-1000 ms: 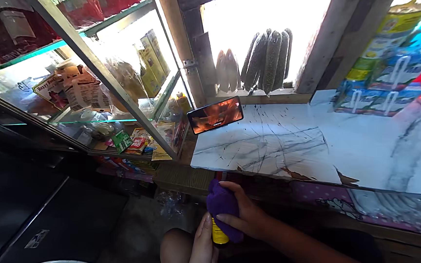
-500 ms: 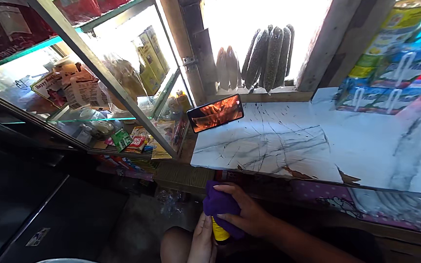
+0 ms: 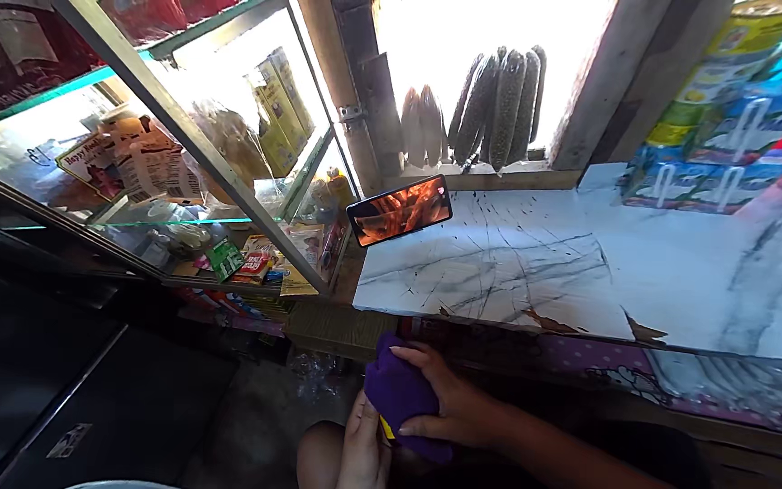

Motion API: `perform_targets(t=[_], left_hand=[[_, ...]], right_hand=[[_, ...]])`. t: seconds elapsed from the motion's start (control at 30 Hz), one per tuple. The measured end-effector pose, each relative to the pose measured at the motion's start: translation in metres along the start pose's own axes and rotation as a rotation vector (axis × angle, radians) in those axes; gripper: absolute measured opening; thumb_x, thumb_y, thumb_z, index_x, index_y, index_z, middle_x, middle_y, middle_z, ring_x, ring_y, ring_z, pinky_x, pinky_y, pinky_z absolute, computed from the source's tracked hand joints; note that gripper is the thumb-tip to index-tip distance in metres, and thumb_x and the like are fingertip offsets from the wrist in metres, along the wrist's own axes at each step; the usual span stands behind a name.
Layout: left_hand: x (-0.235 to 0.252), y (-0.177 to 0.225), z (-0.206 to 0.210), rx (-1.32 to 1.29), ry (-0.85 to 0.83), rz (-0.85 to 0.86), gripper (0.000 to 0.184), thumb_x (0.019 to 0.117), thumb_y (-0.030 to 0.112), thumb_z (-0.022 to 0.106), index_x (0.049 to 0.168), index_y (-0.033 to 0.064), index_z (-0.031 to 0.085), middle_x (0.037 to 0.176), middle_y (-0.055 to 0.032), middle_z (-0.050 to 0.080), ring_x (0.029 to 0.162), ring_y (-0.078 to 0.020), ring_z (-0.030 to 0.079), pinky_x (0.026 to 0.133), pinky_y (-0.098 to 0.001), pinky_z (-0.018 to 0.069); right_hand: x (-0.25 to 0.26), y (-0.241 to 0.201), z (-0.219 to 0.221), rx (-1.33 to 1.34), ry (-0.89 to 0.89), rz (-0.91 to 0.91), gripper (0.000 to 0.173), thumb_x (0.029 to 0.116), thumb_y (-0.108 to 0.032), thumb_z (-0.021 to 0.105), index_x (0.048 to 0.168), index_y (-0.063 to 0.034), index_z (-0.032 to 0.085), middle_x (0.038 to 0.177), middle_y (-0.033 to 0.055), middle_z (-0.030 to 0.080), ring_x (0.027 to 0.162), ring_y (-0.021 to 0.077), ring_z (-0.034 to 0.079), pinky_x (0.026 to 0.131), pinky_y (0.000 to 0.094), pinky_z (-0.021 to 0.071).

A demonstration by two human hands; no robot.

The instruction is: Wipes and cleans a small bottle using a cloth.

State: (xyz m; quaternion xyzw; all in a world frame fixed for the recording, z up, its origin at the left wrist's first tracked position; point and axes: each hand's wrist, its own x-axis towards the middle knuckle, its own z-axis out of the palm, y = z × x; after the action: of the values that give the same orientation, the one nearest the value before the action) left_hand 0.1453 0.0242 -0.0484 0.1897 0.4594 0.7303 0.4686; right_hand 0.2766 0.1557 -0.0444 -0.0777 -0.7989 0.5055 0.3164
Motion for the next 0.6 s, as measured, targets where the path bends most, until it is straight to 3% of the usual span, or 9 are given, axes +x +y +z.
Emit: perform_targets(t=[0.1, 0.2, 0.43, 0.5, 0.6], left_hand=[[0.002, 0.003, -0.001, -0.031, 0.024, 0.045, 0.053, 0.0901, 0.05, 0.072, 0.123, 0.0096, 0.062, 0.106, -0.0053, 0.074, 0.098, -0.0123, 0.072, 0.088, -0.0322, 0.0601], [0.001, 0.003, 0.0, -0.055, 0.033, 0.035, 0.053, 0.0894, 0.049, 0.073, 0.123, 0.0092, 0.061, 0.104, -0.0058, 0.074, 0.097, -0.0129, 0.072, 0.086, -0.0316, 0.0606], [-0.006, -0.008, -0.002, 0.029, -0.165, -0.056, 0.045, 0.0957, 0.044, 0.066, 0.124, 0.0096, 0.059, 0.106, -0.0041, 0.074, 0.097, -0.0116, 0.072, 0.088, -0.0303, 0.0597], [-0.007, -0.016, -0.005, 0.06, -0.222, -0.091, 0.041, 0.0965, 0.043, 0.066, 0.12, 0.0098, 0.061, 0.102, -0.0046, 0.074, 0.09, -0.0108, 0.072, 0.081, -0.028, 0.0597], [-0.008, -0.022, -0.008, 0.052, -0.275, -0.117, 0.039, 0.0973, 0.042, 0.065, 0.12, 0.0104, 0.062, 0.104, -0.0059, 0.074, 0.09, -0.012, 0.072, 0.082, -0.0291, 0.0597]], right_hand=[[0.0, 0.001, 0.001, -0.008, -0.021, -0.026, 0.087, 0.0852, -0.039, 0.081, 0.154, -0.0053, 0.04, 0.15, 0.0265, 0.043, 0.138, 0.0255, 0.048, 0.113, 0.0346, 0.0437], [-0.001, 0.001, 0.002, -0.018, -0.005, -0.029, 0.084, 0.0855, -0.038, 0.081, 0.153, -0.0057, 0.042, 0.148, 0.0247, 0.046, 0.137, 0.0238, 0.049, 0.112, 0.0327, 0.0438], [0.001, 0.004, -0.003, -0.04, 0.122, -0.043, 0.065, 0.0921, -0.033, 0.075, 0.146, -0.0052, 0.052, 0.142, 0.0187, 0.055, 0.133, 0.0173, 0.052, 0.112, 0.0302, 0.0439], [0.003, 0.003, -0.005, -0.026, 0.155, -0.025, 0.061, 0.0928, -0.027, 0.074, 0.145, -0.0041, 0.053, 0.141, 0.0178, 0.056, 0.133, 0.0165, 0.053, 0.113, 0.0298, 0.0432], [0.004, 0.002, -0.006, -0.014, 0.166, -0.011, 0.06, 0.0931, -0.024, 0.074, 0.144, -0.0019, 0.053, 0.141, 0.0185, 0.056, 0.133, 0.0164, 0.053, 0.113, 0.0292, 0.0425]])
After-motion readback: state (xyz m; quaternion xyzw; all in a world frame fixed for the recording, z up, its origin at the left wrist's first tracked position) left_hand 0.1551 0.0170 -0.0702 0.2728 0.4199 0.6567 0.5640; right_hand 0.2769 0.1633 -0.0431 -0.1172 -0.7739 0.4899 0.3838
